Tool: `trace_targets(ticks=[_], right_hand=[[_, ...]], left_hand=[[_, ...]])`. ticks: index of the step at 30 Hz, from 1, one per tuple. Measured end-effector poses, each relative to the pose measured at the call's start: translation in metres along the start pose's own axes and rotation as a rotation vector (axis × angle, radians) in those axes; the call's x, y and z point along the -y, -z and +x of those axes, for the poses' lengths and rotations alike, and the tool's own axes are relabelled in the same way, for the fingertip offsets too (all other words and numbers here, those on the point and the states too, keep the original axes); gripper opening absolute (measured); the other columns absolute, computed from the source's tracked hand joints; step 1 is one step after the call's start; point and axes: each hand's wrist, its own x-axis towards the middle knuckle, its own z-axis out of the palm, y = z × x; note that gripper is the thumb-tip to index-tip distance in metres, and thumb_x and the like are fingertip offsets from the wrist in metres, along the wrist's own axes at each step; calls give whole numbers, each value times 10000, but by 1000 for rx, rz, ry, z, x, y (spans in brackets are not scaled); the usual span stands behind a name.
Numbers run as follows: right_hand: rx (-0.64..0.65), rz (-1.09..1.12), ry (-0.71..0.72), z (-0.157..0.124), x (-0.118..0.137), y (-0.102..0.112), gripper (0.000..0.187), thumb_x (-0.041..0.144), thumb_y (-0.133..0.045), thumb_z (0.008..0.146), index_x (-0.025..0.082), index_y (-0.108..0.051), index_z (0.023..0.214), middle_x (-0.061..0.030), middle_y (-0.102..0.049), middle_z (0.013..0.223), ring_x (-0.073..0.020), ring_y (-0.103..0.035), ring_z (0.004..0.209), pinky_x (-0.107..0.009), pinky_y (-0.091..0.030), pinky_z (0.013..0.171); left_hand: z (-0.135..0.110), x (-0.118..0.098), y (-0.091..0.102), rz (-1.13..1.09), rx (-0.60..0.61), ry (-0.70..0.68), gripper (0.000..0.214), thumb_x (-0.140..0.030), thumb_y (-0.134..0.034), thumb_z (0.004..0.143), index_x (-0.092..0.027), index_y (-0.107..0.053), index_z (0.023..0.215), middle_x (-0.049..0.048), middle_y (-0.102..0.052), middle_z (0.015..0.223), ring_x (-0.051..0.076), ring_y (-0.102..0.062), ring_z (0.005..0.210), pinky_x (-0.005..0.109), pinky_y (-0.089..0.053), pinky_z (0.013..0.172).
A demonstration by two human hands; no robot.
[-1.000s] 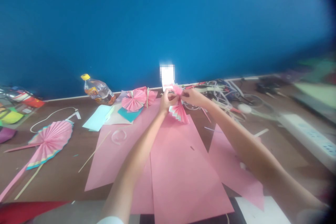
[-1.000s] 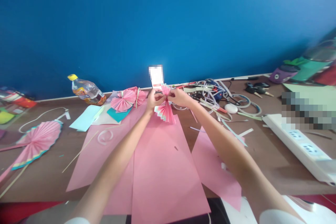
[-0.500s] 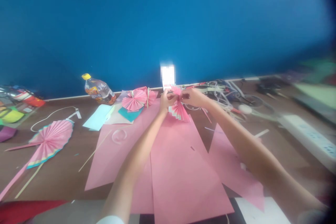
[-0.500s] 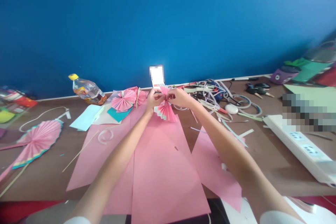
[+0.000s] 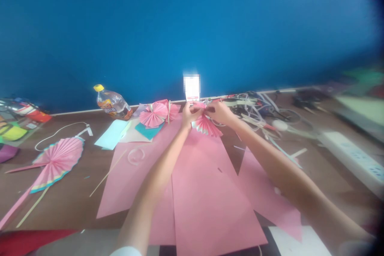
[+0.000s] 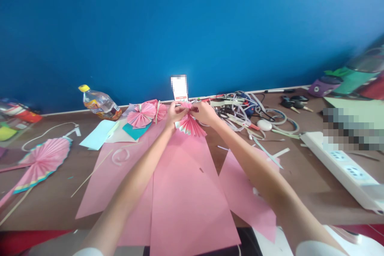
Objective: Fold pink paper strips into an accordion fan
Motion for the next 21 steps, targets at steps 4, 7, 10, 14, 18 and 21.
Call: trace_targets(ticks=[4,7,10,14,18,21], right_hand=[[-86,161,-79,0,-4,-12,158,263,-575,740,149,-683,740,-22,-650,685,-145,-540,651,-254,-362,626],[-102,211,-108,-2,-6,-18,165,277,-572,715,148,-676,716,-5,-619,641,-139,-514,623,-254,-352,597],[-118,282,-138,-3,-6,-17,165,291,-567,698,152,-638,646,3,-584,598,-129,-488,592,-251,-344,574],[-145,432,-283,-4,-4,-11,172,304,-567,677,164,-568,576,16,-510,516,-110,-433,514,-246,-318,517],[-144,509,-382,-4,-2,-9,211,339,-586,665,174,-535,544,18,-476,484,-102,-393,479,-245,-297,480],[-168,528,-373,-5,-4,-15,224,363,-591,669,177,-539,556,16,-483,501,-109,-401,497,-248,-307,489]], left_hand=[[2,1,2,16,-30,49,518,-397,-831,603,-192,-512,957,31,-703,785,158,-663,691,282,-517,661],[4,4,3,50,-37,68,516,-390,-833,602,-186,-515,953,46,-706,808,166,-661,695,290,-518,651],[4,9,4,66,-51,53,482,-376,-818,626,-192,-519,956,47,-694,821,175,-662,733,294,-518,662],[2,14,5,49,-108,1,388,-349,-748,715,-206,-507,983,32,-664,834,170,-657,785,304,-506,722],[-2,20,4,-32,-118,31,324,-293,-694,761,-221,-468,982,8,-626,837,150,-638,787,297,-479,745],[-4,28,3,-78,-112,52,303,-269,-644,801,-238,-431,1015,14,-620,895,150,-629,821,294,-469,741]])
